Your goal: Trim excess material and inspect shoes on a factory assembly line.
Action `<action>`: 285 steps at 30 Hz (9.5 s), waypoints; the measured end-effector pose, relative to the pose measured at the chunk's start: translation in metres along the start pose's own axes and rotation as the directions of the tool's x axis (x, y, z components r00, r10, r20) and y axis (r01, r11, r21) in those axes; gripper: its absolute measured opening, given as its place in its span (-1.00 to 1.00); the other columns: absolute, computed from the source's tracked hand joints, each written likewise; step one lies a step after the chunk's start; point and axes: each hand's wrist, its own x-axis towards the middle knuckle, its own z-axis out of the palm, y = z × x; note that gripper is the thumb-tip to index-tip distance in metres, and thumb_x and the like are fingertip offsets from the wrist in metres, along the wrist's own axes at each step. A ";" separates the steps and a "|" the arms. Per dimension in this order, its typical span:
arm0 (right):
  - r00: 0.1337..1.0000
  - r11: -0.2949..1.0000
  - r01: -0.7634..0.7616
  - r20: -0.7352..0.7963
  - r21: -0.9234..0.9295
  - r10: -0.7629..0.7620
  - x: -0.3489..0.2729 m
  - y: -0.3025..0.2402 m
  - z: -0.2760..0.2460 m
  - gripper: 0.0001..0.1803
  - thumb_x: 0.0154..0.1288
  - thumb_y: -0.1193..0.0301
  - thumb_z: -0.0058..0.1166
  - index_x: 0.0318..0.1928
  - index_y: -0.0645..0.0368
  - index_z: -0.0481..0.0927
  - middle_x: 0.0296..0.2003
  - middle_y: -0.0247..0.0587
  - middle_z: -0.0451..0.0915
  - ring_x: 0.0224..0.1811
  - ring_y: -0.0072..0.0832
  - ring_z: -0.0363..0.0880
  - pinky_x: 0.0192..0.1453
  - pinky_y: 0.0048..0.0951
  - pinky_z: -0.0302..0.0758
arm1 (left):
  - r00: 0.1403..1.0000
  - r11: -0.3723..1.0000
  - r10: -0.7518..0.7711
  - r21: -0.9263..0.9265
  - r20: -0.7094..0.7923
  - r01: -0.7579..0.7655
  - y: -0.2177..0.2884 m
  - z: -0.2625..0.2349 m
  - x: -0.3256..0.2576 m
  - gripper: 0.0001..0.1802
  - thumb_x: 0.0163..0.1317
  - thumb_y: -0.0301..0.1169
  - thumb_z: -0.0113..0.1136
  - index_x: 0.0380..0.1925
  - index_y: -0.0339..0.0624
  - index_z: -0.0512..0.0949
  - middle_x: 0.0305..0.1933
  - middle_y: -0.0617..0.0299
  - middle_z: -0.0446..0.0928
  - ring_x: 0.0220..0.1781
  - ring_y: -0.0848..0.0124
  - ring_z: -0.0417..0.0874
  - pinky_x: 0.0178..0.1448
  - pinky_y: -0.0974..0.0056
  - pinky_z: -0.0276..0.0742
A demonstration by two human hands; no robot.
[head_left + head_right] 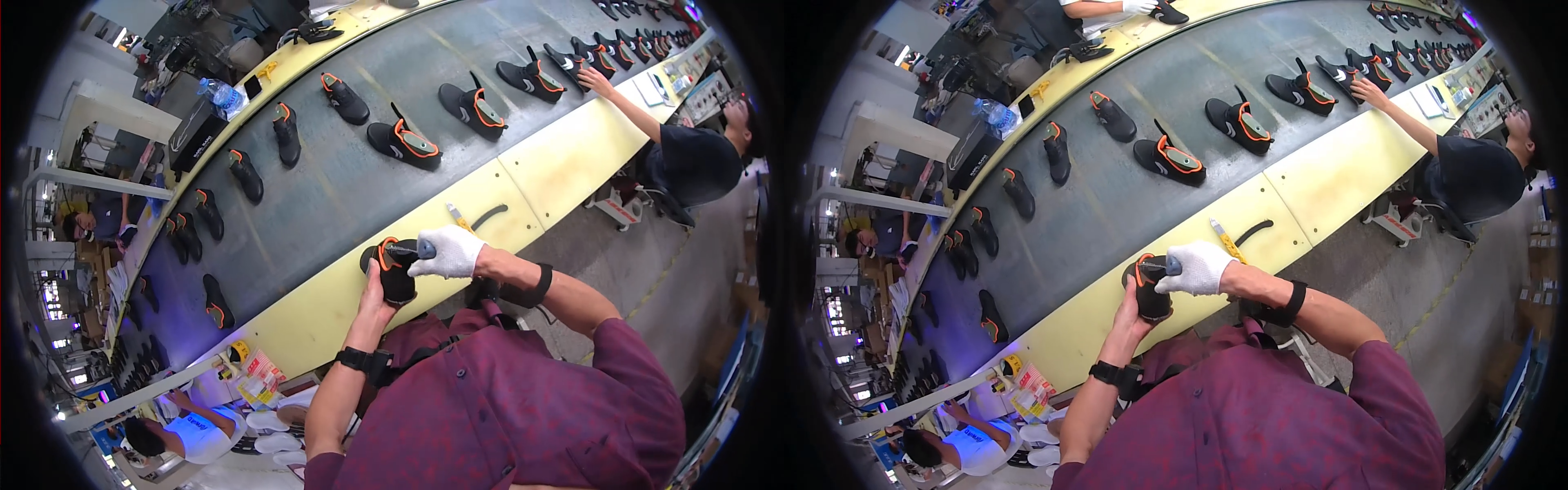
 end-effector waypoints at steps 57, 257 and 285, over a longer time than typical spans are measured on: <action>0.946 0.931 -0.324 0.042 0.168 0.321 0.043 0.132 0.189 -0.28 0.24 0.13 0.43 0.34 0.23 0.61 0.17 0.25 0.73 0.24 0.06 0.73 0.34 -0.11 0.63 | 0.834 -0.089 0.490 0.966 0.255 -0.243 -0.030 -0.059 0.037 0.27 0.29 0.22 0.45 0.64 -0.48 0.02 0.55 -0.46 0.35 0.36 -0.33 0.53 0.47 -0.16 0.42; 0.773 0.268 0.524 0.584 -0.808 0.249 0.113 0.046 0.136 -0.55 0.55 0.17 0.13 0.36 -0.13 0.69 0.25 -0.23 0.76 0.32 -0.25 0.75 0.27 -0.20 0.65 | 0.352 -0.488 0.747 0.825 0.563 -0.285 -0.049 -0.123 0.016 -0.39 0.29 -0.09 0.46 0.25 -0.06 0.51 0.26 0.16 0.56 0.40 0.17 0.54 0.66 -0.21 0.25; 0.960 0.903 -0.112 -0.189 0.415 0.207 0.070 0.086 0.180 -0.74 0.49 0.32 0.27 -0.08 0.32 0.68 -0.45 -0.14 0.68 -0.41 -0.47 0.66 -0.26 -0.35 0.59 | 0.548 -0.388 0.684 0.876 0.482 -0.286 -0.035 -0.082 0.014 -0.29 0.13 -0.18 0.58 0.25 -0.08 0.49 0.22 0.10 0.54 0.35 0.05 0.50 0.50 -0.10 0.24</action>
